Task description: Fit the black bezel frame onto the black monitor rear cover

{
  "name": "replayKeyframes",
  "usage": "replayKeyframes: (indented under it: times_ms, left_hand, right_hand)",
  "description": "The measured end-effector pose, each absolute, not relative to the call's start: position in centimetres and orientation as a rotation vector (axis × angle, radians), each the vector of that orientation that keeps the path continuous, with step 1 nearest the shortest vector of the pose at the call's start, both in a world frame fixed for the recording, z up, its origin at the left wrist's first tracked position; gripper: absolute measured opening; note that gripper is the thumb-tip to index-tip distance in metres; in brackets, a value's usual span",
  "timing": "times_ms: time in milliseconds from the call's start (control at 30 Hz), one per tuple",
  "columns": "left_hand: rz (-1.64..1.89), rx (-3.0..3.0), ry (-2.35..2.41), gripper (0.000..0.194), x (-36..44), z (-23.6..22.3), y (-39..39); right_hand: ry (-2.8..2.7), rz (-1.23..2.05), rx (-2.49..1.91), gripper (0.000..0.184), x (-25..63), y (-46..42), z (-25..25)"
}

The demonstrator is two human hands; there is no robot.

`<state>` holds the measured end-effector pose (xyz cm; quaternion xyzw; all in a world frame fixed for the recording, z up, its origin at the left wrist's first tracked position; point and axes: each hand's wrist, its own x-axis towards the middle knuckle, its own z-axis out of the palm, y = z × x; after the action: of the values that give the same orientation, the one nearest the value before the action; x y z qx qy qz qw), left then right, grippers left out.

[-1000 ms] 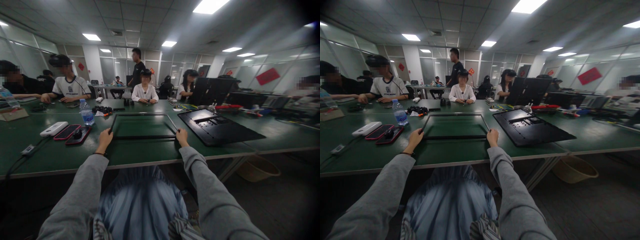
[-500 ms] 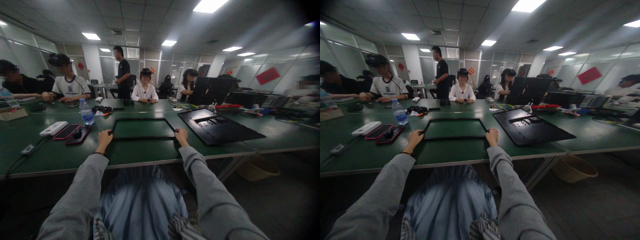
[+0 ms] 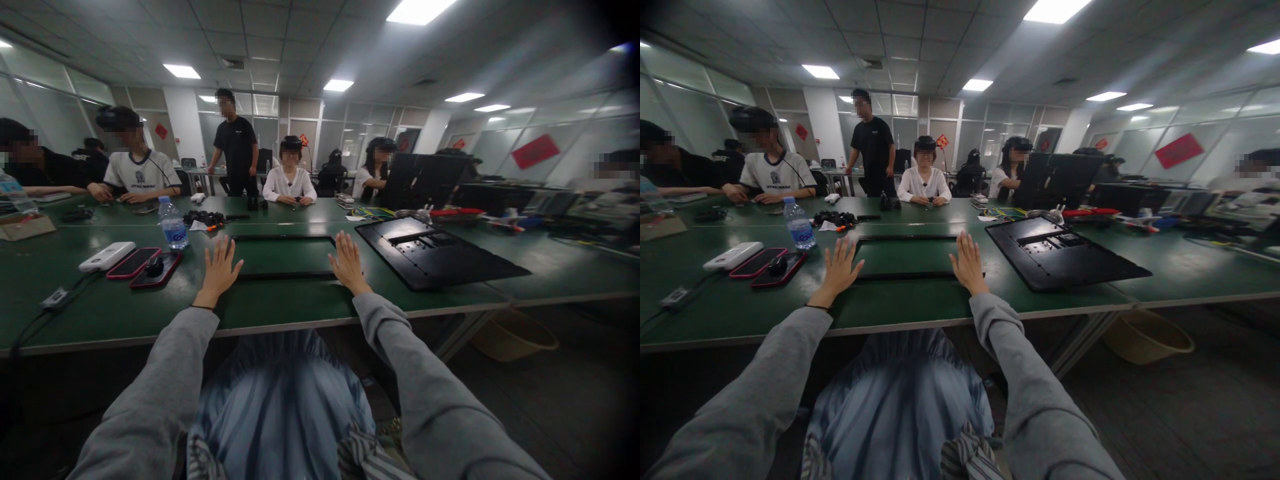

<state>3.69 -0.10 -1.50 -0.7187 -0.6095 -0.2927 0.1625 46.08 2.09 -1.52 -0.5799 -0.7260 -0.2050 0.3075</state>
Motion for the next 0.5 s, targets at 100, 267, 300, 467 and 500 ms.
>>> replayKeyframes:
  times_ms: [100, 267, 300, 467, 500]
  left_hand:
    - [-0.733, -2.154, -1.689, 0.071, 4.0, -1.6, -0.1]
    - [-0.603, -2.230, -1.729, 0.067, 3.4, -2.4, 0.8]
    - [-0.551, -2.259, -1.745, 0.065, 3.2, -2.5, 1.0]
    - [-0.251, -2.446, -1.912, 0.063, 2.9, -2.0, 1.6]
    - [-0.205, -2.473, -1.954, 0.064, 2.9, -1.8, 1.8]
  right_hand:
    - [-2.025, -0.539, -1.504, 0.074, 45.3, 1.8, -1.6]
    - [-2.040, -0.458, -1.579, 0.077, 45.5, 2.4, -2.2]
    - [-2.066, -0.408, -1.617, 0.077, 45.6, 2.7, -2.3]
    - [-2.321, 0.068, -1.853, 0.077, 46.0, 4.2, -2.0]
    - [-2.348, 0.123, -1.869, 0.078, 46.1, 4.6, -1.9]
